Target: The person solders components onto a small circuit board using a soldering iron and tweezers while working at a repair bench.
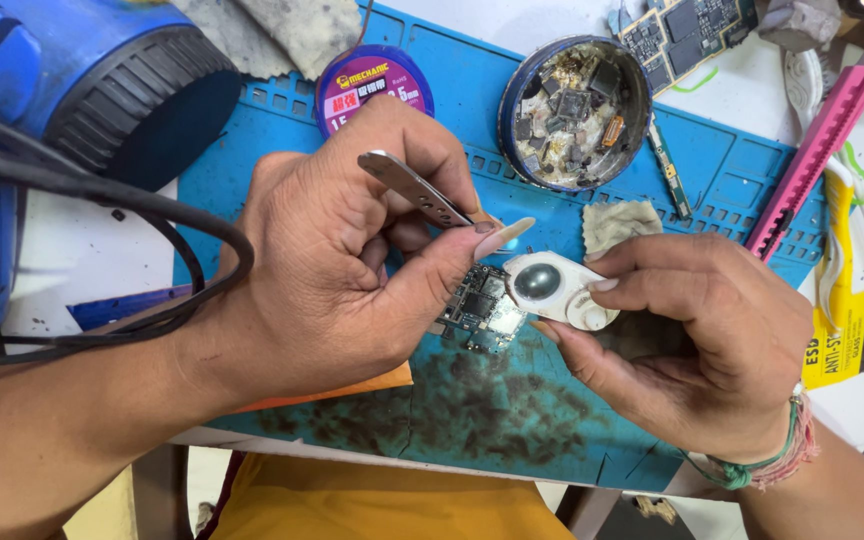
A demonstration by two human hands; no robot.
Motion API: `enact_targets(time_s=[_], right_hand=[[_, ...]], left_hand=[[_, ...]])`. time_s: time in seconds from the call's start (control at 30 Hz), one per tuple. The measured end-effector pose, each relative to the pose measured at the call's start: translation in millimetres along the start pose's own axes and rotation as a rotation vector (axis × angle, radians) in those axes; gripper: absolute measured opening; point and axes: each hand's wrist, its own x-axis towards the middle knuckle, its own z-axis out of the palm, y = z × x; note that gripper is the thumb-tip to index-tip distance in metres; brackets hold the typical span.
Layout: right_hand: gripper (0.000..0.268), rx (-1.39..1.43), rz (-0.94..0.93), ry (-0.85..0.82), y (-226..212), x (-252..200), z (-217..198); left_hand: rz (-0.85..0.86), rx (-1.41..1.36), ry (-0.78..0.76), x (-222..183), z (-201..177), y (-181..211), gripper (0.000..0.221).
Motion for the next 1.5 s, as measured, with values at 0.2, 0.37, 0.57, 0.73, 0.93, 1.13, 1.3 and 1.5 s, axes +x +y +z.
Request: enact_targets(time_s=[0.2,0.37,0.57,0.73,0.93,1.13,1.3,1.5], right_hand=[[0.037,-0.003,0.006,0.003,0.1,-0.6,0.3],[0.037,0.003,0.005,0.003,0.0,-0.3,0.1],[0.036,0.006,0.004,-0.006,-0.8,1.5,-1.3],[0.036,0.013,-0.002,-0.003,-0.9,1.9,-1.8],[0.036,0.018,-0.004,-0.001,-1.7,2.4,-2.3],[0.037,0.026,0.004,-0.004,-2.5,2.3,-2.6],[0.037,0.024,-0.005,-0.009,-2.3,2.7,-3.2],[0.037,0.021,-0.008,-0.009,-2.2,2.9,-3.3]], left_hand=[[0.034,0.013,0.004,-1.2,-0.6,-0.3,0.02],[0.012,0.033,0.003,-1.3,0.0,-1.2,0.02],[0.01,-0.003,-0.005,-3.0,0.2,-2.8,0.016],[-0.025,0.03,0.001,-1.1,0.8,0.6,0.018],[0.0,0.043,0.01,-3.0,0.5,-1.1,0.02],[-0.007,-0.017,-0.006,-7.4,0.4,-7.8,0.016],[0.018,0.001,-0.002,-10.1,1.1,-10.2,0.018],[0.029,-0.021,-0.013,-10.3,0.1,-10.8,0.017]])
